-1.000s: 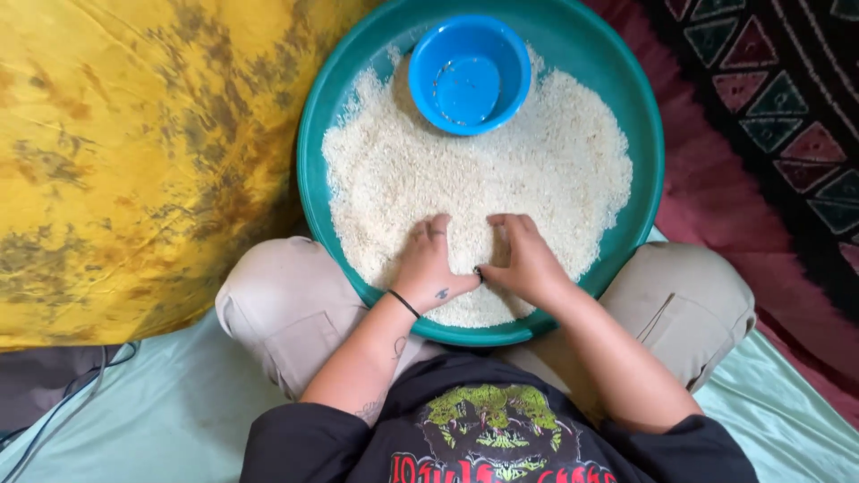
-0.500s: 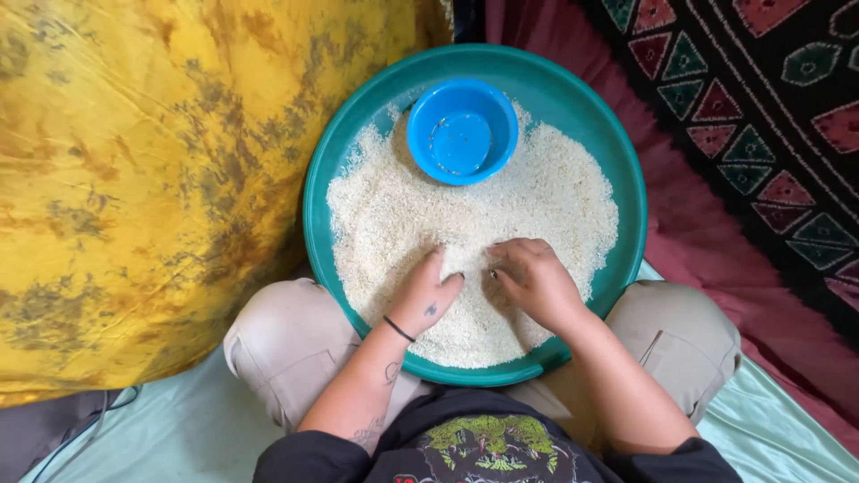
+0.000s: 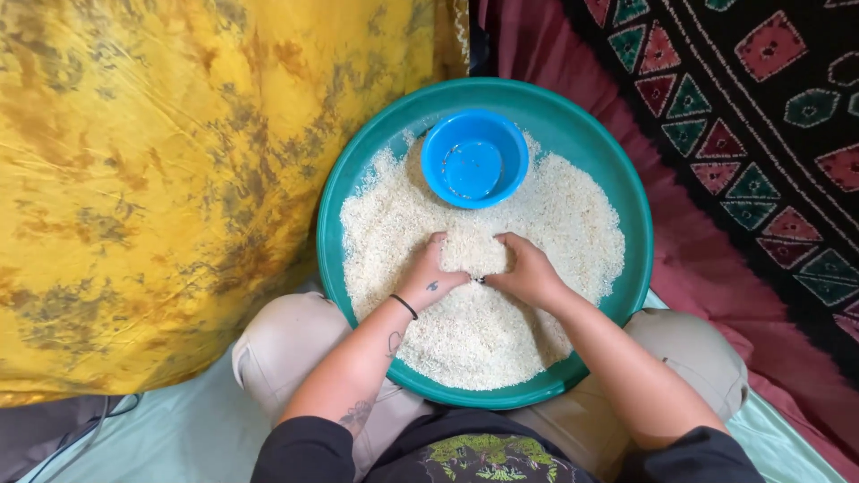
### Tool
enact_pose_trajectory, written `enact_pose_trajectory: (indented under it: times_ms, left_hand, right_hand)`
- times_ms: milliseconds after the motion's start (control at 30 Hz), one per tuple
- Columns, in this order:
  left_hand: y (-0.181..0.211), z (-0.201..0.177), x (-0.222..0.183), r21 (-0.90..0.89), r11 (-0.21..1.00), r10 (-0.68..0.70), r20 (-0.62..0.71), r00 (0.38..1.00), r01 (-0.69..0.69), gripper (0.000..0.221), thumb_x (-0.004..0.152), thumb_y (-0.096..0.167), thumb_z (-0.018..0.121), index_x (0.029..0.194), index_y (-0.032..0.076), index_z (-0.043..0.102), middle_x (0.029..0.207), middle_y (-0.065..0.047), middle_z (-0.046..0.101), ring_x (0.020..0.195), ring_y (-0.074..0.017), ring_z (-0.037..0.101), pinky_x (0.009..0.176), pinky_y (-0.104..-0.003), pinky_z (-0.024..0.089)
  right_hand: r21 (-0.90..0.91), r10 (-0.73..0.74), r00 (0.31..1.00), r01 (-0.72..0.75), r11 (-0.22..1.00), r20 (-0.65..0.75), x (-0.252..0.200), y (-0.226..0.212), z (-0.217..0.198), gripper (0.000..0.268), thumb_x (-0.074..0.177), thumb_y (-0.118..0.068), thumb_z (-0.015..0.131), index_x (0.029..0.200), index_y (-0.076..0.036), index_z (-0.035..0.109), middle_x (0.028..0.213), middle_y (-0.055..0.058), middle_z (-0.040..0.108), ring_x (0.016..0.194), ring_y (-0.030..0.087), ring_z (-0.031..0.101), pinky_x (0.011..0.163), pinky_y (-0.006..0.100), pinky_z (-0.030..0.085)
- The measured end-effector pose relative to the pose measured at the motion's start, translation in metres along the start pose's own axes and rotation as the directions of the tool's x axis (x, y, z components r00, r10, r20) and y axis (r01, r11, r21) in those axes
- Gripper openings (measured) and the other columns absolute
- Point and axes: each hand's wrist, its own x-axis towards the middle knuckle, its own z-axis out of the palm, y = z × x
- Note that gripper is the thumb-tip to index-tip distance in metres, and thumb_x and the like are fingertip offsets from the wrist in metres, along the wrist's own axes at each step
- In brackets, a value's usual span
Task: Sorting through rice grains in a large tray to remove impurities by hand.
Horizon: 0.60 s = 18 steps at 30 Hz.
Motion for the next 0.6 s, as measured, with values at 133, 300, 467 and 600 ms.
enact_pose_trajectory:
  times_ms: [133,300,467,600]
  left_hand:
    - [0.006,0.013,-0.012,-0.227,0.97,-0.081,0.048,0.996,0.09,0.092,0.071,0.006,0.072,0.152,-0.01,0.031,0.15,-0.035,0.041,0.146,-0.0437,0.035,0.122,-0.049,0.029]
    - [-0.018,0.02,-0.009,-0.76,0.633,-0.21,0.014,0.978,0.147,0.045,0.063,-0.012,0.057,0.107,-0.004,0.057,0.1,-0.01,0.054,0.1,-0.0262,0.056,0.093,-0.041,0.048]
    - [-0.102,0.036,0.045,-0.935,0.299,-0.135,0.155,0.979,0.189,0.034,0.065,-0.002,0.058,0.098,-0.001,0.069,0.089,-0.016,0.068,0.079,-0.0283,0.068,0.069,-0.039,0.053]
    - [-0.015,-0.006,-0.004,-0.922,0.22,-0.142,0.294,0.945,0.32,0.027,0.077,0.029,0.059,0.09,0.011,0.073,0.084,-0.01,0.076,0.065,-0.0212,0.071,0.046,-0.027,0.049]
  right_hand:
    - [0.391,0.022,0.999,-0.039,0.92,0.049,0.0,0.023,0.007,0.049,0.072,0.012,0.074,0.119,-0.003,0.072,0.105,0.014,0.074,0.09,0.025,0.07,0.08,0.035,0.058]
    - [0.788,0.089,0.986,-0.167,0.593,0.142,0.007,0.056,-0.002,0.049,0.077,0.013,0.056,0.12,-0.004,0.071,0.109,0.012,0.074,0.082,0.016,0.07,0.071,0.029,0.059]
    - [0.877,0.201,0.944,-0.32,0.36,0.262,0.014,0.079,-0.015,0.042,0.078,-0.008,0.059,0.119,-0.01,0.068,0.099,0.011,0.067,0.07,0.017,0.069,0.056,0.029,0.065]
    - [0.924,0.217,0.934,-0.327,0.198,0.284,-0.006,0.039,-0.015,0.021,0.083,-0.022,0.065,0.101,-0.011,0.07,0.088,0.012,0.071,0.068,0.024,0.072,0.056,0.034,0.067]
